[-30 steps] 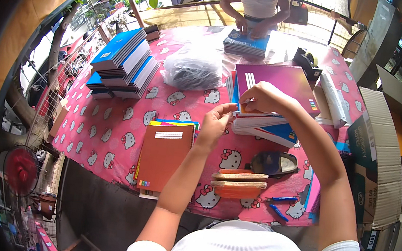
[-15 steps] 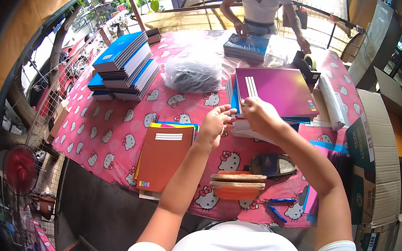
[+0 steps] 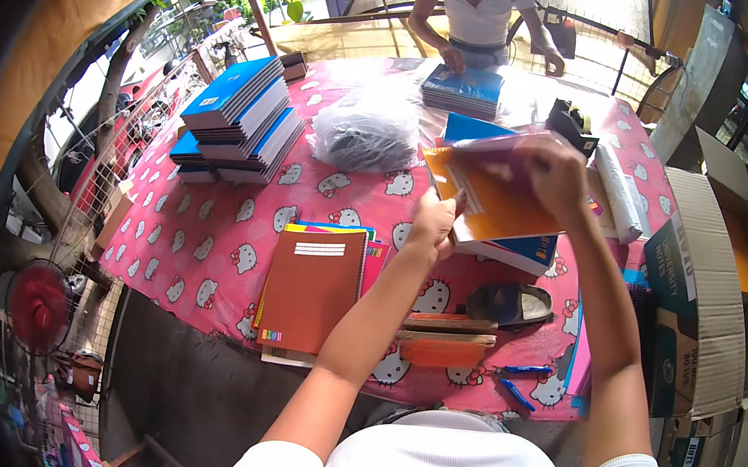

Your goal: The person prepares spiral-bound notebooks for packaging by wrapping a thin strip of tape around the binding edge, handling several different colored notebooks individually.

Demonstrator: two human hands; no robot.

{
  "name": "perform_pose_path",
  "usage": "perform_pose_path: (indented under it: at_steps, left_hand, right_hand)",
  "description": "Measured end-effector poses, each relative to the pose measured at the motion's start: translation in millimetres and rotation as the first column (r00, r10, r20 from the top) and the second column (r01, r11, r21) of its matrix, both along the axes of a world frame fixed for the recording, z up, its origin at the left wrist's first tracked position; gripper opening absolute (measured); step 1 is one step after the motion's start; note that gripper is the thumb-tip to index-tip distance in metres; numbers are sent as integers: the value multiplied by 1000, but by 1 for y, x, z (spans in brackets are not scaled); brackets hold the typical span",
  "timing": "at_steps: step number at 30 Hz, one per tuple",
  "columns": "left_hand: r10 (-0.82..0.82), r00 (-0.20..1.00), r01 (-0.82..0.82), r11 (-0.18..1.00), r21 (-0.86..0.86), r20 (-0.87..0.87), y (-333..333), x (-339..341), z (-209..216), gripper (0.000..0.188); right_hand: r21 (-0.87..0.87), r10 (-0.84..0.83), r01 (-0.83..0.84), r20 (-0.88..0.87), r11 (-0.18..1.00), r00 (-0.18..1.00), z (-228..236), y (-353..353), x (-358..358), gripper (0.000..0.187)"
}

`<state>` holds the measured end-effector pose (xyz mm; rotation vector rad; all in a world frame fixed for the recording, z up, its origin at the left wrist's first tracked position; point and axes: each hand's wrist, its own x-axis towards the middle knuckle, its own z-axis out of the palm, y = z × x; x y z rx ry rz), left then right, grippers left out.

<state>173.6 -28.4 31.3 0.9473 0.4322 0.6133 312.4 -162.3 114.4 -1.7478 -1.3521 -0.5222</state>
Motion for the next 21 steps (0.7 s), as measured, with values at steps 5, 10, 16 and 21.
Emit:
perform_pose_path:
  at_steps: [5, 10, 16, 21]
  left_hand:
    - [186, 972, -236, 788, 568, 145, 12, -83, 68, 39]
    - [431, 887, -348, 383, 856, 167, -9, -184, 121, 34]
    - [112, 993, -87, 546, 833, 30, -29, -225, 108, 36]
    - [-295, 937, 66, 679, 731, 188, -33, -195, 60, 41]
  right_hand:
    - [280, -104, 41, 212, 959, 972, 39, 19, 20, 25]
    - [-590, -48, 103, 108, 801, 993, -49, 29, -39, 45]
    - [14, 195, -213, -463, 977, 865, -49, -64, -96, 103]
    - [80, 311, -332, -598, 940, 739, -127, -129, -88, 47]
